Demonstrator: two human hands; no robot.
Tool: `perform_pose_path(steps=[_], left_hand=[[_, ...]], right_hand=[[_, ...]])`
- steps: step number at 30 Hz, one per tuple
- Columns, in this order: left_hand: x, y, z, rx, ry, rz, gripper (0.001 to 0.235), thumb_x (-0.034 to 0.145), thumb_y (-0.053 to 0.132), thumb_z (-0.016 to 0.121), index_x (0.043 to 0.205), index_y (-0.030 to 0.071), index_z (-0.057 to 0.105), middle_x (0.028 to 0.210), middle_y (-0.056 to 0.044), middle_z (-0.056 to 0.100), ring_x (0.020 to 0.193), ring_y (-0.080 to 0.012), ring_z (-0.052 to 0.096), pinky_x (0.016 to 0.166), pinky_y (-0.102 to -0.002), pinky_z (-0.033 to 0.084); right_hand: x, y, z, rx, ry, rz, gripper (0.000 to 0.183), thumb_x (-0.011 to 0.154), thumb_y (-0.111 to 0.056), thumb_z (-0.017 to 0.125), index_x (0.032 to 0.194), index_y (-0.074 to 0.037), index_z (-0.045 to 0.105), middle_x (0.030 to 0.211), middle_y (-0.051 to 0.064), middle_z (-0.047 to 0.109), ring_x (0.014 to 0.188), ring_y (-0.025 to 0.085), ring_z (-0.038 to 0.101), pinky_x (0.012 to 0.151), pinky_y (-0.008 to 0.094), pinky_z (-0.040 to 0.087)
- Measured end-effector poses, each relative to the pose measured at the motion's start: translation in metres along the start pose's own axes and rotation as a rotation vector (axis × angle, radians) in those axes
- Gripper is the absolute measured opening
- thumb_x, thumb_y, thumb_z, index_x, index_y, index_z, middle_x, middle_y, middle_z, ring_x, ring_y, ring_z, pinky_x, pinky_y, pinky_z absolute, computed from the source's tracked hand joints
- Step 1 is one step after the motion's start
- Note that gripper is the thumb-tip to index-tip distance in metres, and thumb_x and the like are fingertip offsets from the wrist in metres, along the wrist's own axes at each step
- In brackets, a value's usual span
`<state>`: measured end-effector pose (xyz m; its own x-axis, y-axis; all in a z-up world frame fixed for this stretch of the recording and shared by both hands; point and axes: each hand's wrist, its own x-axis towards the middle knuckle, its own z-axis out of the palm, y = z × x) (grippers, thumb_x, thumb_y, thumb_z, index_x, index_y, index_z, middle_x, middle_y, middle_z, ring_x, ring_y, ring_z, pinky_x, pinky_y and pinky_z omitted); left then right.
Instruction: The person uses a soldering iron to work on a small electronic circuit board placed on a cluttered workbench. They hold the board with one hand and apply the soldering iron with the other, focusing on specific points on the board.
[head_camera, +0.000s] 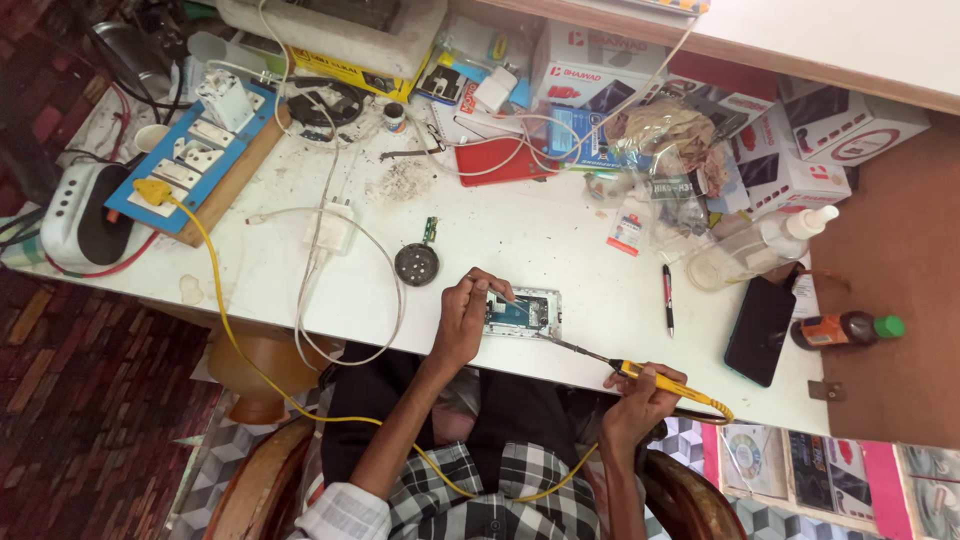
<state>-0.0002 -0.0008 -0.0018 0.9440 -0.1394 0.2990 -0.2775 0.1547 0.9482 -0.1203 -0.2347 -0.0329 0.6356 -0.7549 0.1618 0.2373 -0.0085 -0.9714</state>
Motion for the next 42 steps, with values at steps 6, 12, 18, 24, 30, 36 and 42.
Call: perform_pose_path(steps=[6, 12, 18, 24, 30, 36, 42], left_hand=[[0.001, -0.001, -0.001, -0.022, -0.015, 0.0, 0.044, 0.114, 0.035, 0.037, 0.098, 0.003, 0.062, 0.086, -0.007, 0.075, 0.068, -0.0078, 0.055, 0.066, -0.026, 0.047], [0.001, 0.0, -0.001, 0.015, 0.008, -0.038, 0.043, 0.112, 0.034, 0.038, 0.098, 0.002, 0.063, 0.089, -0.009, 0.076, 0.062, -0.0108, 0.047, 0.063, -0.028, 0.043], [0.001, -0.001, 0.0, -0.031, -0.005, 0.039, 0.042, 0.115, 0.035, 0.038, 0.099, 0.003, 0.06, 0.088, -0.009, 0.073, 0.083, -0.0119, 0.066, 0.08, -0.029, 0.053], [0.001, -0.002, 0.0, -0.01, -0.011, 0.015, 0.042, 0.115, 0.034, 0.038, 0.099, 0.003, 0.061, 0.088, -0.007, 0.074, 0.076, -0.009, 0.063, 0.073, -0.027, 0.051], [0.0, -0.001, 0.0, -0.019, -0.007, -0.056, 0.04, 0.113, 0.031, 0.039, 0.099, 0.003, 0.062, 0.089, -0.006, 0.074, 0.062, -0.006, 0.046, 0.061, -0.025, 0.042], [0.001, 0.0, 0.001, -0.026, -0.01, 0.049, 0.039, 0.118, 0.031, 0.039, 0.101, 0.004, 0.061, 0.09, -0.004, 0.073, 0.072, -0.0043, 0.055, 0.069, -0.025, 0.047], [0.001, 0.003, 0.0, 0.019, 0.008, -0.07, 0.036, 0.112, 0.029, 0.039, 0.098, 0.003, 0.061, 0.087, -0.004, 0.075, 0.055, -0.0041, 0.036, 0.054, -0.025, 0.035]], right_hand=[[-0.011, -0.002, 0.014, 0.003, -0.068, -0.055, 0.01, 0.111, -0.011, 0.047, 0.115, -0.002, 0.043, 0.087, 0.011, 0.052, 0.068, 0.016, 0.057, 0.065, 0.031, 0.054], [-0.012, -0.001, 0.019, -0.002, -0.011, -0.093, 0.013, 0.112, -0.012, 0.048, 0.115, 0.0, 0.043, 0.087, 0.01, 0.049, 0.066, 0.014, 0.052, 0.062, 0.03, 0.054], [-0.011, 0.002, 0.018, -0.001, 0.071, -0.093, 0.013, 0.111, -0.011, 0.047, 0.115, 0.0, 0.041, 0.081, 0.009, 0.051, 0.058, 0.014, 0.051, 0.058, 0.03, 0.052], [-0.011, 0.005, 0.014, 0.016, 0.052, -0.126, 0.014, 0.111, -0.012, 0.047, 0.114, 0.0, 0.041, 0.077, 0.007, 0.05, 0.055, 0.013, 0.051, 0.055, 0.031, 0.053], [-0.015, 0.01, 0.016, 0.027, 0.021, -0.176, 0.016, 0.113, -0.013, 0.051, 0.114, 0.0, 0.042, 0.079, 0.007, 0.048, 0.06, 0.013, 0.049, 0.058, 0.033, 0.054], [-0.011, 0.007, 0.007, 0.004, 0.088, -0.158, 0.016, 0.114, -0.015, 0.049, 0.118, -0.002, 0.039, 0.074, 0.009, 0.052, 0.059, 0.014, 0.053, 0.058, 0.032, 0.053], [-0.007, 0.009, 0.003, 0.136, 0.076, -0.067, 0.013, 0.112, -0.011, 0.049, 0.114, -0.002, 0.04, 0.071, 0.009, 0.05, 0.054, 0.014, 0.051, 0.051, 0.03, 0.05]])
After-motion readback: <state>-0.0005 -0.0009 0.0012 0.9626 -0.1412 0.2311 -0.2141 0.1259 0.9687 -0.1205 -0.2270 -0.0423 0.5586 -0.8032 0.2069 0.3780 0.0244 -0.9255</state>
